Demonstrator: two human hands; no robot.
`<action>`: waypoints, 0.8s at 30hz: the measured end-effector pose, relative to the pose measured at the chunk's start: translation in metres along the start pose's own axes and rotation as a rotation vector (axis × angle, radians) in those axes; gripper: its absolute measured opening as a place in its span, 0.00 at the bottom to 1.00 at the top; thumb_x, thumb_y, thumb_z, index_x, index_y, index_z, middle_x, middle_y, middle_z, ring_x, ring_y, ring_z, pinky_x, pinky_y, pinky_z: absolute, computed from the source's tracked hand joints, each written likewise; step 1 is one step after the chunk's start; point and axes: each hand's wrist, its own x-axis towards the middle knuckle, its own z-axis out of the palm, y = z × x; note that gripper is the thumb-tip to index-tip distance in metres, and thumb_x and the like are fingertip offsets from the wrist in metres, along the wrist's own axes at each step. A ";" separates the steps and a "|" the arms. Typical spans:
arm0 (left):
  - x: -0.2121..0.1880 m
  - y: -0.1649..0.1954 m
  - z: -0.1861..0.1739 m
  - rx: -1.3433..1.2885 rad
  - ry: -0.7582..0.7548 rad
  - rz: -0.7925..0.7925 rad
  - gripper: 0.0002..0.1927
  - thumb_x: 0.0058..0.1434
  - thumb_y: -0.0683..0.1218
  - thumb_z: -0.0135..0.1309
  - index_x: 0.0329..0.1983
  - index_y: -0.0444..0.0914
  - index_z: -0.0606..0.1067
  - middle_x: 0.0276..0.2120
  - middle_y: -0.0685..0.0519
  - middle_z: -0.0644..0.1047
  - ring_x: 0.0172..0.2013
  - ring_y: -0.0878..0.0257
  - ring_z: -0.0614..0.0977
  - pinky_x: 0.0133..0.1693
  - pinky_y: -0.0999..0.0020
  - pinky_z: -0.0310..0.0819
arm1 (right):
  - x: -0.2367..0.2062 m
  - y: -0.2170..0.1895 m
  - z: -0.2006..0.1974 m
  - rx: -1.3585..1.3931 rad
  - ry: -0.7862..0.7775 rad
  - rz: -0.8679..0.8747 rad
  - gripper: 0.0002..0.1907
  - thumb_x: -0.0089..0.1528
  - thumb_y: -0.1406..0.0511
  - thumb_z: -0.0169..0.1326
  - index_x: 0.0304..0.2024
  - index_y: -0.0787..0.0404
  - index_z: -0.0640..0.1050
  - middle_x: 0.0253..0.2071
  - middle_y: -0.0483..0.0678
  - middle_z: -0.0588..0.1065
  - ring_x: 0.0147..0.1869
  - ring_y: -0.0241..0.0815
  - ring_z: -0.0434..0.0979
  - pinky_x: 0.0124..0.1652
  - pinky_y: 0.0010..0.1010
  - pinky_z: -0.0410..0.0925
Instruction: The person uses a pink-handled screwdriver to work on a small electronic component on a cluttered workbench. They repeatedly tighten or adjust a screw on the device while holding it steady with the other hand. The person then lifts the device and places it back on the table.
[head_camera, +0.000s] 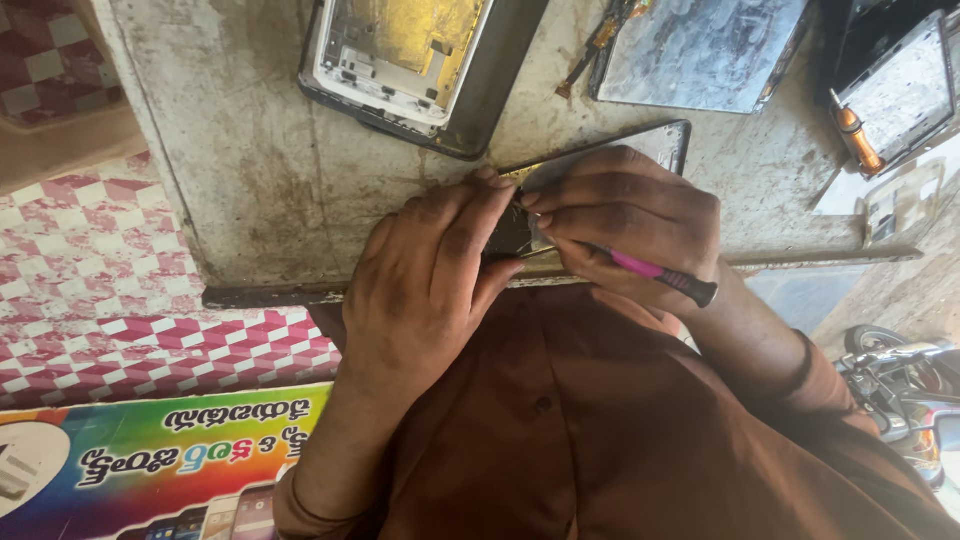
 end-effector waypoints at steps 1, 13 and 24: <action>0.000 0.000 0.000 0.004 0.005 0.002 0.36 0.63 0.47 0.69 0.70 0.36 0.65 0.62 0.48 0.73 0.57 0.53 0.79 0.57 0.58 0.74 | -0.001 0.000 -0.001 0.015 -0.020 0.004 0.09 0.57 0.79 0.67 0.37 0.67 0.80 0.41 0.52 0.81 0.47 0.47 0.81 0.45 0.35 0.76; 0.001 0.002 0.000 0.012 0.041 -0.010 0.35 0.63 0.48 0.69 0.69 0.37 0.66 0.61 0.49 0.74 0.57 0.54 0.79 0.56 0.59 0.75 | -0.004 -0.001 -0.002 0.081 -0.048 0.009 0.11 0.56 0.78 0.67 0.38 0.66 0.80 0.41 0.53 0.81 0.48 0.47 0.81 0.46 0.36 0.76; 0.001 0.003 0.000 0.034 0.024 -0.009 0.35 0.61 0.48 0.69 0.67 0.37 0.67 0.60 0.49 0.74 0.57 0.53 0.79 0.57 0.59 0.74 | -0.001 -0.004 -0.002 0.019 -0.017 0.073 0.10 0.59 0.79 0.67 0.38 0.66 0.80 0.42 0.54 0.80 0.48 0.47 0.83 0.46 0.34 0.77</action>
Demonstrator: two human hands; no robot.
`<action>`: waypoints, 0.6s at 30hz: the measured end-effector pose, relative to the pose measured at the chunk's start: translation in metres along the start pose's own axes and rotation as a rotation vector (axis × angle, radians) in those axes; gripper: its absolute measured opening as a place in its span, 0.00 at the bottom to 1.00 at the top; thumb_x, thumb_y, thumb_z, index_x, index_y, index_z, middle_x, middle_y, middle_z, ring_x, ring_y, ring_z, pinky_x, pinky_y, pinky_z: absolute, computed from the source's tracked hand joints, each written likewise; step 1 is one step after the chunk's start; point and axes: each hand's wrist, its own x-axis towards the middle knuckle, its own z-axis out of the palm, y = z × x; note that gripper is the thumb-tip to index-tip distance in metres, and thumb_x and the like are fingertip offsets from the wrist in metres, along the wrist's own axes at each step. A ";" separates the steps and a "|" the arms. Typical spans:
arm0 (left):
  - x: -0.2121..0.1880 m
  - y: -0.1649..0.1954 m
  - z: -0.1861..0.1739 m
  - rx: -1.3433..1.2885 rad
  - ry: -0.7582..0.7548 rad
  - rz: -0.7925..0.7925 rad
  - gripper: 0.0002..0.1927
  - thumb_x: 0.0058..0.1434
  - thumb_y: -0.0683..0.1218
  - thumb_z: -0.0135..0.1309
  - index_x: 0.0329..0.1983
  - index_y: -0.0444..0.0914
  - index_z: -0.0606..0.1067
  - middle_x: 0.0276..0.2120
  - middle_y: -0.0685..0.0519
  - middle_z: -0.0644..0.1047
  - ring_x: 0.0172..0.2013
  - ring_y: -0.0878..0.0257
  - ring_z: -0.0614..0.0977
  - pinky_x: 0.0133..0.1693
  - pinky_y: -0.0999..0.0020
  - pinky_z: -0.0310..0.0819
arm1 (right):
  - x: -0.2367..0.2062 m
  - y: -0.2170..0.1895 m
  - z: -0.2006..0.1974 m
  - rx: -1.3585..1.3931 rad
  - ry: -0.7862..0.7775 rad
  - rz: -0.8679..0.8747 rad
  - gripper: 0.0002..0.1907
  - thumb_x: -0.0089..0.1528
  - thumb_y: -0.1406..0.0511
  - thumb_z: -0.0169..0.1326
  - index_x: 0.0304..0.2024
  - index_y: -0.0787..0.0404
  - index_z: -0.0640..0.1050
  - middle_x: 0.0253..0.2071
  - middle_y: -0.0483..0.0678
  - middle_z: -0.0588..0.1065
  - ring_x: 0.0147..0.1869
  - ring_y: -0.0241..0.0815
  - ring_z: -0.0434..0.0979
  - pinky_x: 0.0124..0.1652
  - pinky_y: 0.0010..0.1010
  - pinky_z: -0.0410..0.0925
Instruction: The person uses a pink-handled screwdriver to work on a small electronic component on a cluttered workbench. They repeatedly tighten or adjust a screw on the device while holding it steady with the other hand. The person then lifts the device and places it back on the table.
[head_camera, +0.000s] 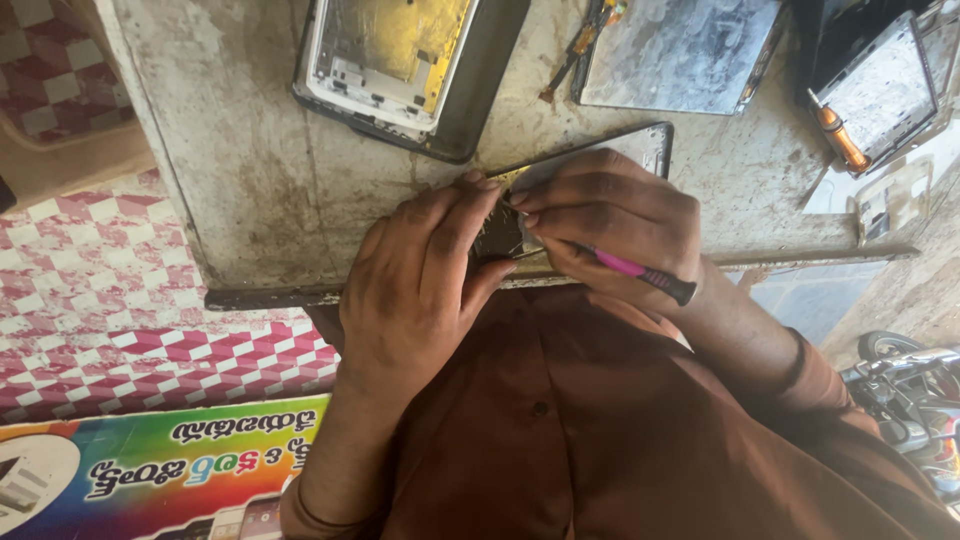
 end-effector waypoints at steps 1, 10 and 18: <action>0.000 0.001 0.000 -0.004 0.002 -0.003 0.35 0.61 0.48 0.69 0.67 0.37 0.67 0.60 0.49 0.74 0.57 0.53 0.79 0.57 0.59 0.74 | 0.001 -0.001 0.000 0.022 -0.014 -0.040 0.10 0.57 0.78 0.67 0.38 0.66 0.80 0.41 0.54 0.80 0.48 0.49 0.83 0.46 0.36 0.77; 0.005 0.002 -0.002 0.022 0.027 0.013 0.34 0.59 0.49 0.68 0.65 0.36 0.67 0.59 0.48 0.75 0.55 0.53 0.80 0.55 0.59 0.75 | 0.006 -0.004 -0.003 0.041 -0.009 -0.040 0.10 0.57 0.78 0.66 0.37 0.67 0.79 0.41 0.54 0.80 0.48 0.49 0.83 0.46 0.37 0.76; 0.002 0.001 0.001 -0.002 0.004 -0.002 0.36 0.57 0.50 0.68 0.65 0.35 0.67 0.58 0.47 0.75 0.55 0.52 0.79 0.55 0.58 0.74 | 0.008 -0.002 -0.003 0.105 -0.055 -0.087 0.08 0.57 0.75 0.66 0.38 0.66 0.81 0.41 0.53 0.80 0.48 0.50 0.83 0.45 0.36 0.76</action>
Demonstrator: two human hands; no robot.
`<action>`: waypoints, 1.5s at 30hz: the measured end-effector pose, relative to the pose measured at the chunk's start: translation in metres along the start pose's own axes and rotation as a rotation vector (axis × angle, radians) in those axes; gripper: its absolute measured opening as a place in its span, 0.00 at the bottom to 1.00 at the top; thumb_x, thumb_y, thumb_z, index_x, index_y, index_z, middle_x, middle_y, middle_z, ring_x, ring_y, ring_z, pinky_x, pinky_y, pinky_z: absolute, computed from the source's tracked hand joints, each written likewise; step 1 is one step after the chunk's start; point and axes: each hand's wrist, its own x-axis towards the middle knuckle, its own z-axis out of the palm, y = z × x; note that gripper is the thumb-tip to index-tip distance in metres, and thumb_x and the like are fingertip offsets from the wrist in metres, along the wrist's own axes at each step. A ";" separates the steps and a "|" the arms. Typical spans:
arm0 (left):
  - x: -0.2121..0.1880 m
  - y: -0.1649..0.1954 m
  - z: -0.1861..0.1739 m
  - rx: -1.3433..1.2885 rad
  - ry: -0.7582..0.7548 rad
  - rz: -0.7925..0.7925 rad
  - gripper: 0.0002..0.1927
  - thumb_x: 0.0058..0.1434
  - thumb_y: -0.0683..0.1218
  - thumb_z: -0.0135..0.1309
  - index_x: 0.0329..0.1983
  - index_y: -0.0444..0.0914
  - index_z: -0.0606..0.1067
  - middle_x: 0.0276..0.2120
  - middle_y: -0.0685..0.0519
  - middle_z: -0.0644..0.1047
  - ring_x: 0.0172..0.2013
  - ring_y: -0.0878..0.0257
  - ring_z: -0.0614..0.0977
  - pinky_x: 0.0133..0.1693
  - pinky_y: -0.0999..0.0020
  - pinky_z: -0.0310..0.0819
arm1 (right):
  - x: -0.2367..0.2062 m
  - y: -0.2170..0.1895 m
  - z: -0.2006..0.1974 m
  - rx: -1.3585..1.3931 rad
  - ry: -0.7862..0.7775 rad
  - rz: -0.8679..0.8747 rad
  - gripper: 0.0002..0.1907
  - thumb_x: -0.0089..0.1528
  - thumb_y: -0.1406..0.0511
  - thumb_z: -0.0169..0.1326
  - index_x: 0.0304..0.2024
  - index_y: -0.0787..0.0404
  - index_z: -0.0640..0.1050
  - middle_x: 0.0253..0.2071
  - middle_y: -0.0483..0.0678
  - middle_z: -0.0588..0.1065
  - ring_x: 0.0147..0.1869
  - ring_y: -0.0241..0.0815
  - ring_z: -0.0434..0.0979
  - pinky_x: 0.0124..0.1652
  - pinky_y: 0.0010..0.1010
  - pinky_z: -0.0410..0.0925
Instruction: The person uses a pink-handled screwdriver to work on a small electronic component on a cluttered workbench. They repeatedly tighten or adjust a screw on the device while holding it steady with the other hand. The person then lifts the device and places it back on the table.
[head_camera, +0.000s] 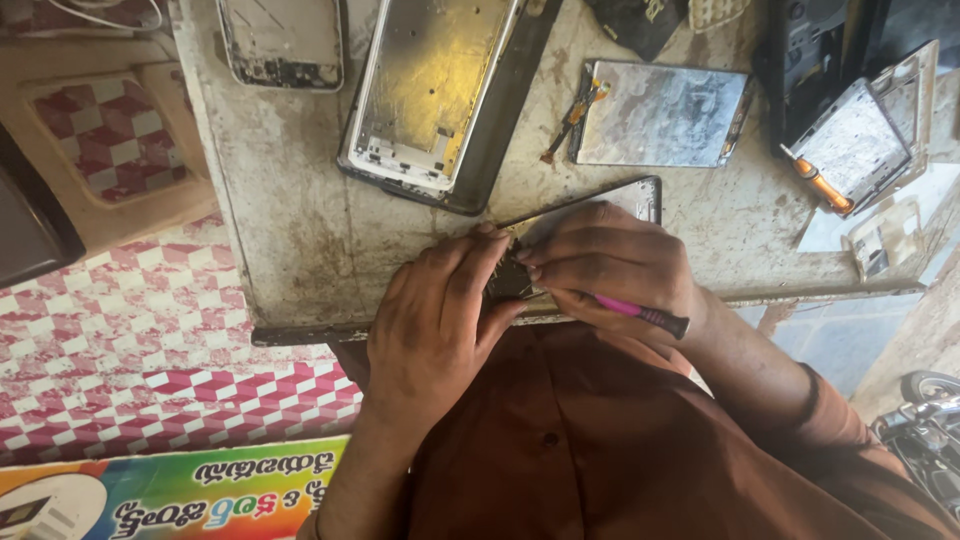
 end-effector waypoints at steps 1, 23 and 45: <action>-0.001 0.000 -0.001 -0.003 -0.003 -0.001 0.35 0.58 0.49 0.68 0.65 0.36 0.67 0.59 0.47 0.75 0.56 0.52 0.79 0.55 0.58 0.74 | -0.001 0.000 0.001 -0.024 0.030 0.033 0.07 0.58 0.76 0.66 0.37 0.66 0.81 0.41 0.53 0.80 0.48 0.49 0.83 0.45 0.36 0.76; 0.002 0.001 -0.004 0.008 0.005 0.024 0.34 0.61 0.49 0.68 0.66 0.35 0.67 0.58 0.48 0.75 0.57 0.53 0.79 0.56 0.59 0.75 | -0.007 0.005 0.000 -0.031 0.016 -0.015 0.08 0.58 0.74 0.67 0.38 0.67 0.81 0.42 0.54 0.81 0.47 0.49 0.83 0.45 0.37 0.76; 0.001 0.001 -0.003 0.007 0.002 0.021 0.34 0.61 0.50 0.68 0.66 0.35 0.67 0.58 0.47 0.75 0.57 0.53 0.80 0.57 0.59 0.75 | -0.005 0.002 0.004 -0.136 0.079 0.014 0.07 0.59 0.77 0.66 0.37 0.68 0.80 0.41 0.55 0.81 0.47 0.49 0.83 0.44 0.35 0.77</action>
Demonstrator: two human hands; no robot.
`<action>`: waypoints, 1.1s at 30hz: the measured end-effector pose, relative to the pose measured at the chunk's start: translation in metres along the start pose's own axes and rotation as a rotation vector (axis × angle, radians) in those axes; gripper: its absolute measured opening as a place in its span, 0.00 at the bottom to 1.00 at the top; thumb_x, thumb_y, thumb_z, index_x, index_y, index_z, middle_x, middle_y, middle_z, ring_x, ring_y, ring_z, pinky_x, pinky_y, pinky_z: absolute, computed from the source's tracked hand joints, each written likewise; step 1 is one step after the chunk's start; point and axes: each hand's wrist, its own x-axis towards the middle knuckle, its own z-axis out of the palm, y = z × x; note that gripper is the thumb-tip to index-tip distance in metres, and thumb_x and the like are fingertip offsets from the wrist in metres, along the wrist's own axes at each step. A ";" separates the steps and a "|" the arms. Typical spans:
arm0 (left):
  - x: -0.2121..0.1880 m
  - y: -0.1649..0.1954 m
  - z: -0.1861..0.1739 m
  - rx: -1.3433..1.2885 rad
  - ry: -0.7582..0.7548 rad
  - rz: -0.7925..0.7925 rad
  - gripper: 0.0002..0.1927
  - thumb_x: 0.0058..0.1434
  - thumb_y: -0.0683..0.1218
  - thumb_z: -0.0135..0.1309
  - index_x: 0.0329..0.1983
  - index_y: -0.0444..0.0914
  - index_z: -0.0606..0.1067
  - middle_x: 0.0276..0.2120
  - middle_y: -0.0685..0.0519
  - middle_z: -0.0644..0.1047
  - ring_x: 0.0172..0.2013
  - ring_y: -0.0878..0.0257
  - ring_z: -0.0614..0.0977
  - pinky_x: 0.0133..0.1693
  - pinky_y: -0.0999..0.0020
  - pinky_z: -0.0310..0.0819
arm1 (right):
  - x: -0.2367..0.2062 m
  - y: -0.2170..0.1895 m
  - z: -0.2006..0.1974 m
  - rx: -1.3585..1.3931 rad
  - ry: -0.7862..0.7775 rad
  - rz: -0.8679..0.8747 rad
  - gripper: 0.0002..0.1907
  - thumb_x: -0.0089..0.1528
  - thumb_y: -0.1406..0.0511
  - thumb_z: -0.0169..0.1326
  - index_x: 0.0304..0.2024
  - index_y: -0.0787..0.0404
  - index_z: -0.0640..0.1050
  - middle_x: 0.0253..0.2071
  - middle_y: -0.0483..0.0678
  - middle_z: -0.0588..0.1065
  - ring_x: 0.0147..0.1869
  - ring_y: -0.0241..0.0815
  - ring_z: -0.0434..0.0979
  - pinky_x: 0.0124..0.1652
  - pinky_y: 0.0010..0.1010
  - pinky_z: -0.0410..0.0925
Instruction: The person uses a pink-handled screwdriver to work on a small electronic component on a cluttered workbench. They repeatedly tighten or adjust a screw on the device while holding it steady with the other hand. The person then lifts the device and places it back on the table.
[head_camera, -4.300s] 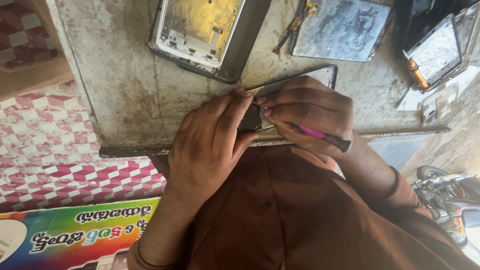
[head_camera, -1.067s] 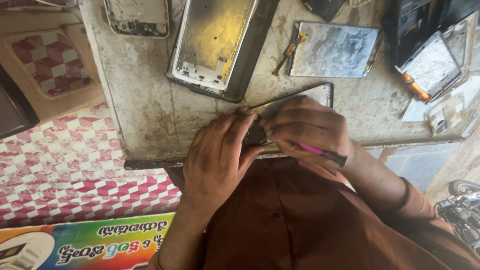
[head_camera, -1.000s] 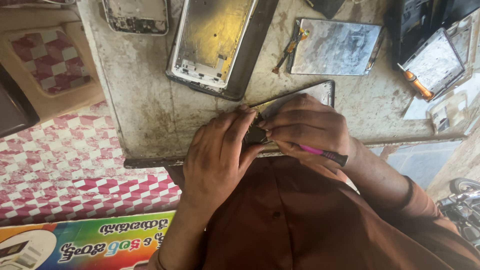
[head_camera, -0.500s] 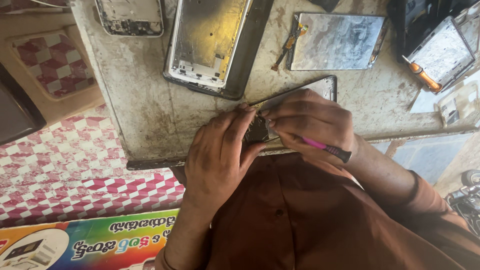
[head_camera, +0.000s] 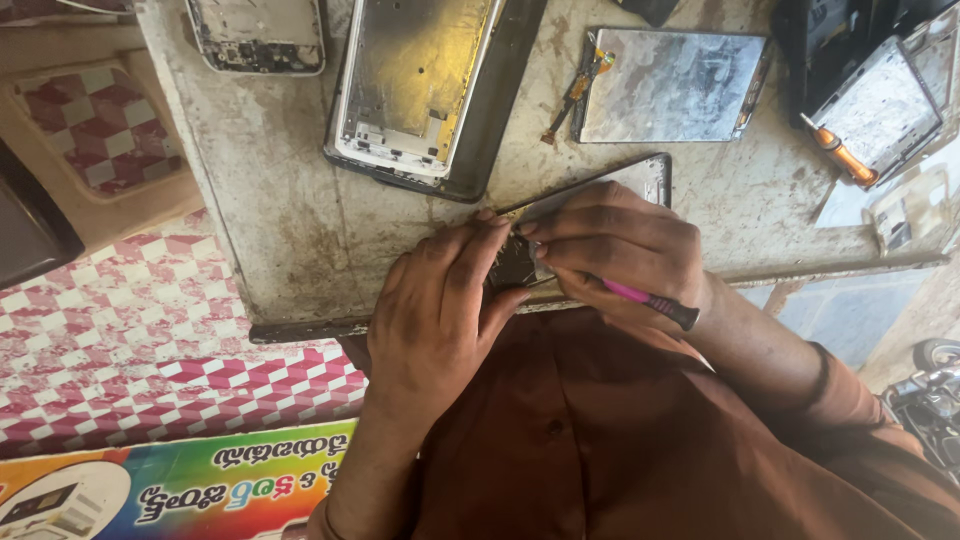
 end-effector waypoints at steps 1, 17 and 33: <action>0.001 -0.001 0.001 -0.001 0.001 0.002 0.34 0.61 0.50 0.68 0.66 0.35 0.67 0.58 0.47 0.75 0.57 0.53 0.80 0.56 0.59 0.75 | 0.001 0.000 0.000 0.051 -0.031 -0.013 0.07 0.58 0.75 0.66 0.37 0.67 0.80 0.41 0.55 0.81 0.47 0.48 0.83 0.44 0.36 0.76; -0.002 -0.001 0.000 0.001 -0.019 -0.015 0.34 0.60 0.48 0.69 0.66 0.36 0.67 0.59 0.48 0.75 0.56 0.53 0.79 0.56 0.59 0.74 | -0.004 0.001 0.001 0.053 -0.023 -0.003 0.06 0.60 0.77 0.66 0.37 0.67 0.80 0.41 0.53 0.81 0.47 0.48 0.82 0.47 0.36 0.76; -0.001 0.000 0.001 0.018 -0.006 -0.015 0.35 0.58 0.48 0.69 0.65 0.36 0.68 0.59 0.48 0.74 0.57 0.53 0.79 0.58 0.59 0.74 | 0.001 -0.002 -0.003 0.051 -0.026 0.003 0.08 0.58 0.76 0.66 0.37 0.68 0.79 0.41 0.55 0.80 0.48 0.50 0.82 0.47 0.36 0.76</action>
